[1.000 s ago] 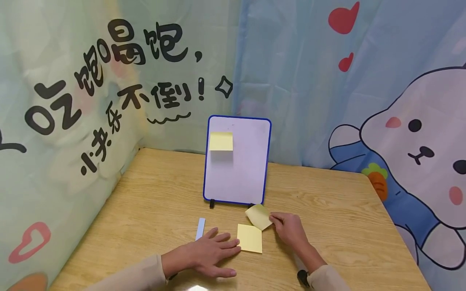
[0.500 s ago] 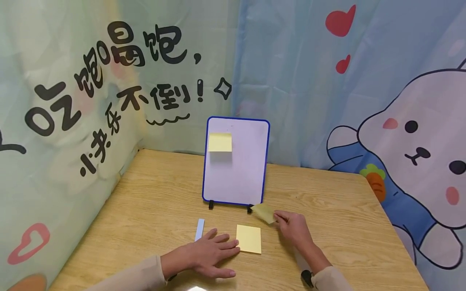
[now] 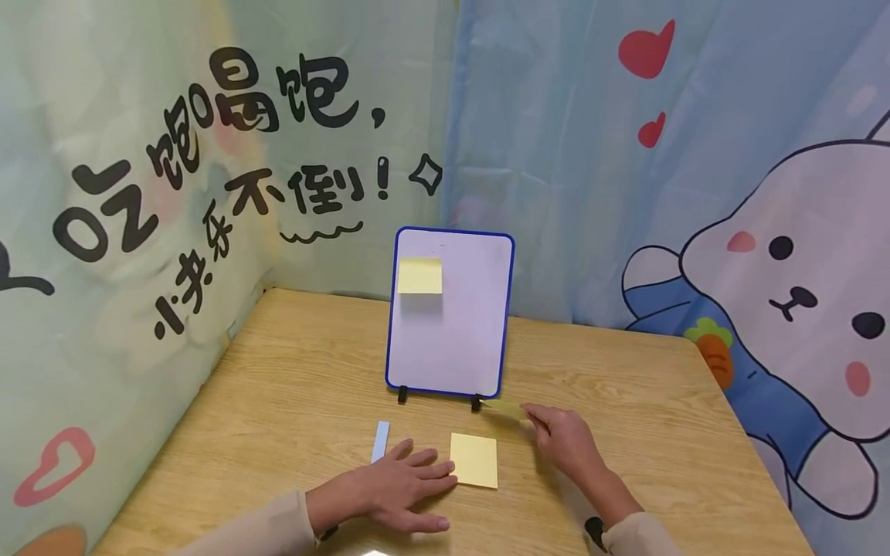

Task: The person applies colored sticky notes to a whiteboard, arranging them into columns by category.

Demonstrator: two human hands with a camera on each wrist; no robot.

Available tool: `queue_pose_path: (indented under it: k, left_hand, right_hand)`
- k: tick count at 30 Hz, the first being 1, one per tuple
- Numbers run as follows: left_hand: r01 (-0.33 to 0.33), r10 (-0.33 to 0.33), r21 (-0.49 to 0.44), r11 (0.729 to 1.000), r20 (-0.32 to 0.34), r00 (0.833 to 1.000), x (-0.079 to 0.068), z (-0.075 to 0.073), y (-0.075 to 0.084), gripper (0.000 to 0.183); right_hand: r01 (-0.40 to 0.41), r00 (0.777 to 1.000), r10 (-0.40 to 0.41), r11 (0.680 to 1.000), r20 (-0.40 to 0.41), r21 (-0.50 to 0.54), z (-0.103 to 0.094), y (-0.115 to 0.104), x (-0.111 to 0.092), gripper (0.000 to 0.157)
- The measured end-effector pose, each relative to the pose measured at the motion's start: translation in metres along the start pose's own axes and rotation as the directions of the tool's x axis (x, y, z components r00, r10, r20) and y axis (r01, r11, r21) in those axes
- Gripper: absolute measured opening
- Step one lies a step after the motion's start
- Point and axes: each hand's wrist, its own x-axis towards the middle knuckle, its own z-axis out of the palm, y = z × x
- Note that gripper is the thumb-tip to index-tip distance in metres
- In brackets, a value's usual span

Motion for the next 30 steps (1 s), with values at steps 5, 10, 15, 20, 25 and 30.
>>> queue_pose_path:
  k: [5, 10, 15, 20, 25, 30]
  left_hand:
    - [-0.001, 0.001, 0.035, 0.999, -0.006, 1.000, 0.006, 0.007, -0.001, 0.075]
    - [0.018, -0.018, 0.050, 0.999, 0.013, 1.000, 0.011, 0.007, 0.000, 0.076]
    - [0.005, -0.004, 0.061, 0.998, -0.006, 1.000, 0.013, 0.003, 0.003, 0.072]
    - [-0.004, 0.007, 0.087, 0.996, -0.041, 0.999, 0.017, 0.002, 0.004, 0.063]
    - [0.015, -0.013, 0.065, 0.998, -0.032, 0.999, 0.019, -0.003, 0.006, 0.057]
    - [0.026, -0.024, 0.046, 0.999, -0.025, 0.999, 0.018, -0.005, 0.005, 0.058]
  right_hand:
    - [0.011, 0.998, -0.008, 0.998, 0.062, -0.057, -0.003, 0.004, 0.004, 0.021]
    - [0.103, 0.994, -0.100, 0.990, 0.033, -0.096, -0.007, 0.006, 0.012, 0.022]
    - [0.185, 0.983, -0.185, 0.972, 0.010, -0.144, -0.012, 0.009, 0.022, 0.024]
    - [0.233, 0.971, -0.240, 0.958, -0.021, -0.167, -0.018, 0.007, 0.034, 0.025]
    - [0.277, 0.956, -0.289, 0.947, -0.056, -0.163, -0.023, -0.004, 0.050, 0.027]
    - [0.318, 0.939, -0.334, 0.935, -0.084, -0.158, -0.024, -0.015, 0.070, 0.028]
